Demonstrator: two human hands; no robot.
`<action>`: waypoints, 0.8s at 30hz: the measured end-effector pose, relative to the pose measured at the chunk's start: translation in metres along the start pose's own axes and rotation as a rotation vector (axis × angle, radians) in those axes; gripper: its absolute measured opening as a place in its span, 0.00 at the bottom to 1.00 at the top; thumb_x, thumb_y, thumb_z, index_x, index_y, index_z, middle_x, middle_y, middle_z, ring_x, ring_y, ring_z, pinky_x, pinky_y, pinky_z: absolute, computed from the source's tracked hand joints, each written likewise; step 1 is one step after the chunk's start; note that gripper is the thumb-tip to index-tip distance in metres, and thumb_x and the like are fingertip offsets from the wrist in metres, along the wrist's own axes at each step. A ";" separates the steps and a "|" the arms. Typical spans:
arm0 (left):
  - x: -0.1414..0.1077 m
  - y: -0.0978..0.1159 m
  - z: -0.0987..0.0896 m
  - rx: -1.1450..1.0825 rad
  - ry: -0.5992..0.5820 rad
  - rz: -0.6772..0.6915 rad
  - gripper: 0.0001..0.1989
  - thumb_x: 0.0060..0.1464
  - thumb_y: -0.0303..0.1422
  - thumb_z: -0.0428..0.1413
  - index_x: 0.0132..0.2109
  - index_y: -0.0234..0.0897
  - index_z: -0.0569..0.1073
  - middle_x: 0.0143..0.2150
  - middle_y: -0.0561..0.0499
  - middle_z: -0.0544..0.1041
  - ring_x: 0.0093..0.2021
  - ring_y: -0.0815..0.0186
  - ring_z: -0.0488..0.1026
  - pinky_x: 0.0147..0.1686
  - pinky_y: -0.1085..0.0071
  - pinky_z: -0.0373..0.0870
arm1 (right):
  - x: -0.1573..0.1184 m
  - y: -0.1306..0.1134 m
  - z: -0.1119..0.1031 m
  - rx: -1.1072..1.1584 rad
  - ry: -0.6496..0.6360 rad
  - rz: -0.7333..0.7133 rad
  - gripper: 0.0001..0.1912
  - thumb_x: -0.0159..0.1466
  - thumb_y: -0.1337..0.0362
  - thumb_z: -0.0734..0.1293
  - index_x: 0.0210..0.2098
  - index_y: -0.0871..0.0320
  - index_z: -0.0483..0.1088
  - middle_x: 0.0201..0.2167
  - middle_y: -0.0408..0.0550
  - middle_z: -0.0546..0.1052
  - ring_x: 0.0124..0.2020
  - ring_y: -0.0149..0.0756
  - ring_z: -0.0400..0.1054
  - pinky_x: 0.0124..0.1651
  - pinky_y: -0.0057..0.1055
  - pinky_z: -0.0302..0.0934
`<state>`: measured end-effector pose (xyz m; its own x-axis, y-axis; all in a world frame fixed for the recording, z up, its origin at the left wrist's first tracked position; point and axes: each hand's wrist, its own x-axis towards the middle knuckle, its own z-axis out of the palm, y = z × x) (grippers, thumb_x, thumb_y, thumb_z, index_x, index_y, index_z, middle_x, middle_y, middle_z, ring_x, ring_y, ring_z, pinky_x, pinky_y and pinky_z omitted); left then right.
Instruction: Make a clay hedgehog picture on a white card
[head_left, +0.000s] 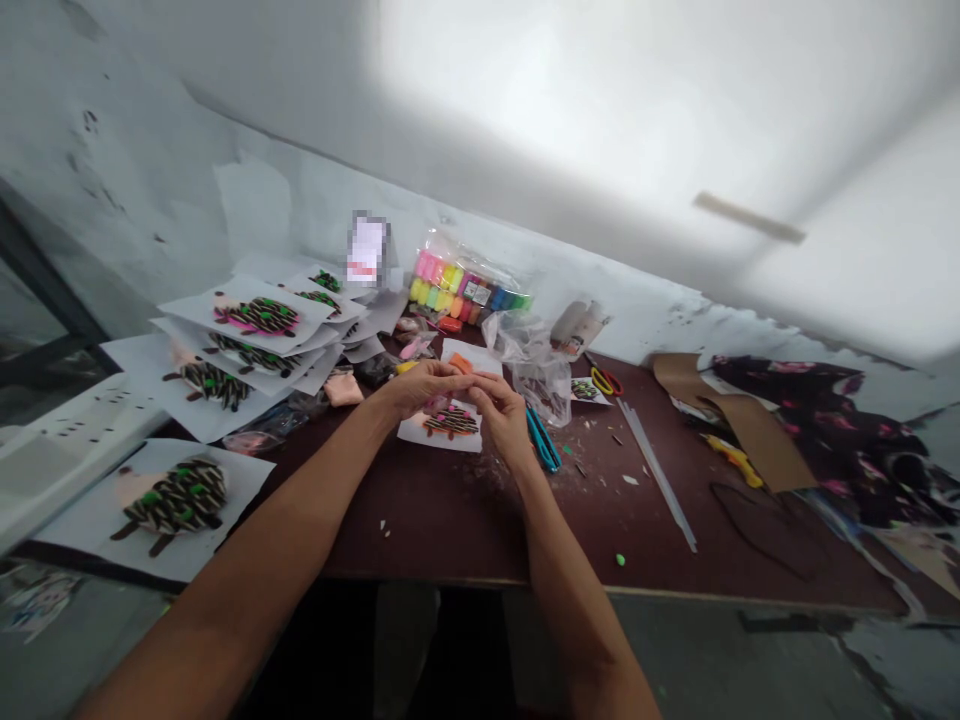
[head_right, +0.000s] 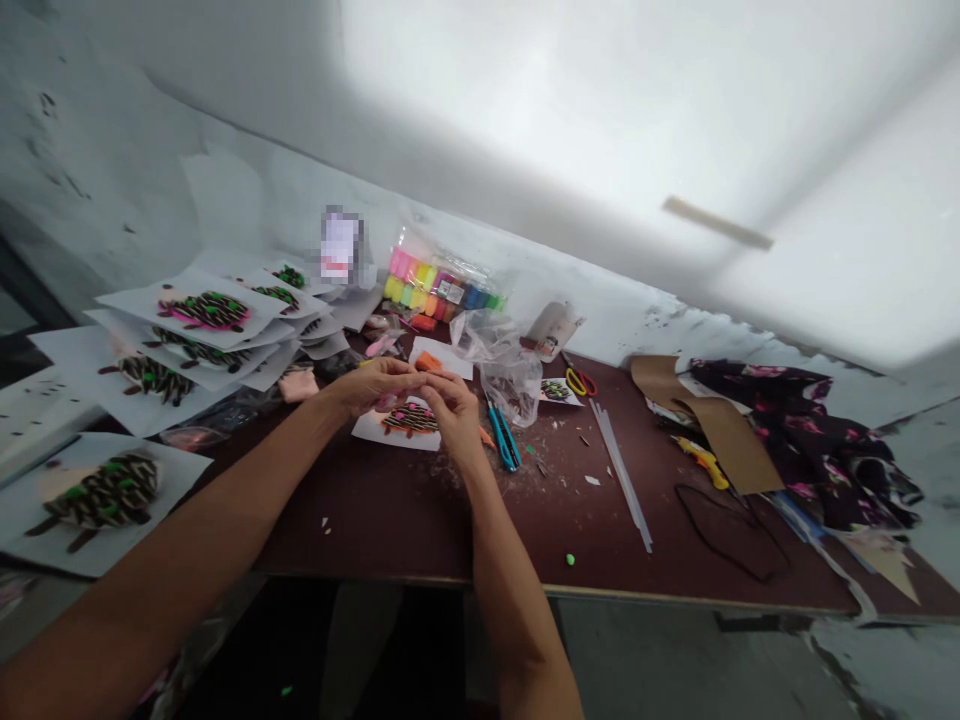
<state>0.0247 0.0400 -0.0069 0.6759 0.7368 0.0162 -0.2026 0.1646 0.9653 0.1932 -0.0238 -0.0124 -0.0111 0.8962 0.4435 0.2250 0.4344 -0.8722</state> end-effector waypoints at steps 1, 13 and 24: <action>-0.001 0.001 0.001 0.027 -0.022 -0.004 0.18 0.47 0.43 0.67 0.28 0.32 0.73 0.17 0.59 0.64 0.13 0.80 0.53 0.12 0.80 0.47 | 0.001 0.000 -0.002 0.035 0.006 0.019 0.12 0.62 0.54 0.70 0.39 0.52 0.81 0.46 0.49 0.77 0.47 0.39 0.71 0.48 0.35 0.68; -0.011 0.013 0.008 0.075 -0.116 -0.029 0.23 0.58 0.49 0.58 0.41 0.29 0.79 0.13 0.61 0.57 0.11 0.77 0.48 0.10 0.79 0.45 | 0.001 0.003 0.000 0.126 0.037 0.159 0.26 0.53 0.49 0.76 0.46 0.56 0.76 0.41 0.49 0.82 0.44 0.42 0.76 0.53 0.42 0.69; -0.011 0.017 0.015 0.160 -0.102 -0.072 0.26 0.60 0.51 0.55 0.43 0.28 0.79 0.14 0.60 0.58 0.11 0.78 0.48 0.11 0.79 0.43 | 0.001 0.010 0.001 0.012 0.082 0.092 0.25 0.55 0.54 0.74 0.49 0.56 0.74 0.46 0.51 0.79 0.45 0.40 0.74 0.49 0.37 0.70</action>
<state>0.0242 0.0251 0.0131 0.7548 0.6550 -0.0358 -0.0411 0.1018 0.9940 0.1940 -0.0181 -0.0208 0.0891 0.9223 0.3760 0.2093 0.3518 -0.9124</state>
